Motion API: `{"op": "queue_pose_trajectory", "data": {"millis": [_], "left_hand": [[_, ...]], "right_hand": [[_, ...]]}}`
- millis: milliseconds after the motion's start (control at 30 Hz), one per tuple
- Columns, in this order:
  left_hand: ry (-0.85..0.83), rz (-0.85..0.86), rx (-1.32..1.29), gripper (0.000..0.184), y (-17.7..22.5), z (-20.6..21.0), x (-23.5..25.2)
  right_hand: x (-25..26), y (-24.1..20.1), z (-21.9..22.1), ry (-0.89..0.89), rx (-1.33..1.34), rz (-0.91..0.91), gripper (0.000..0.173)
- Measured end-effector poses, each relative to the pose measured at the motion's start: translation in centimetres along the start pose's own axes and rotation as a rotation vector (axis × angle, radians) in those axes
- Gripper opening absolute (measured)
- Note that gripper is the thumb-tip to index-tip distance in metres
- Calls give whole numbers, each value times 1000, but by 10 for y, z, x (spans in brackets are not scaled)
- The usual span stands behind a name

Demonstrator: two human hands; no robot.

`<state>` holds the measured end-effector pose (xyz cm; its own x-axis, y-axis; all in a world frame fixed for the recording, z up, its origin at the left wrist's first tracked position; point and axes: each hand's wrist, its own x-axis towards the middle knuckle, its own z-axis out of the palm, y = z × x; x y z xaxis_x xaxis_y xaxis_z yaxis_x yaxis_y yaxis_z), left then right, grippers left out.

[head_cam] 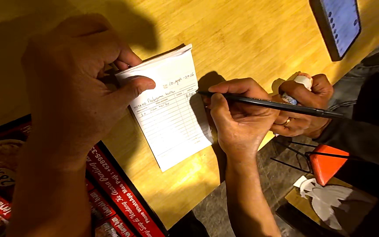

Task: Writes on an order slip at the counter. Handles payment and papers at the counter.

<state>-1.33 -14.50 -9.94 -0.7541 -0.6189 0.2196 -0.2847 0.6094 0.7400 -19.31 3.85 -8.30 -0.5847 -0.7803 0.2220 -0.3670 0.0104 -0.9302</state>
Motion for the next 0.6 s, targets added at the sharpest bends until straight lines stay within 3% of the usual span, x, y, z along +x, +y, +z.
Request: {"op": "queue_pose_trajectory", "data": {"millis": [600], "left_hand": [[-11,2,-1,37,0,-1,1]], "right_hand": [[1,-1,-1,6,-50,13,14]]}}
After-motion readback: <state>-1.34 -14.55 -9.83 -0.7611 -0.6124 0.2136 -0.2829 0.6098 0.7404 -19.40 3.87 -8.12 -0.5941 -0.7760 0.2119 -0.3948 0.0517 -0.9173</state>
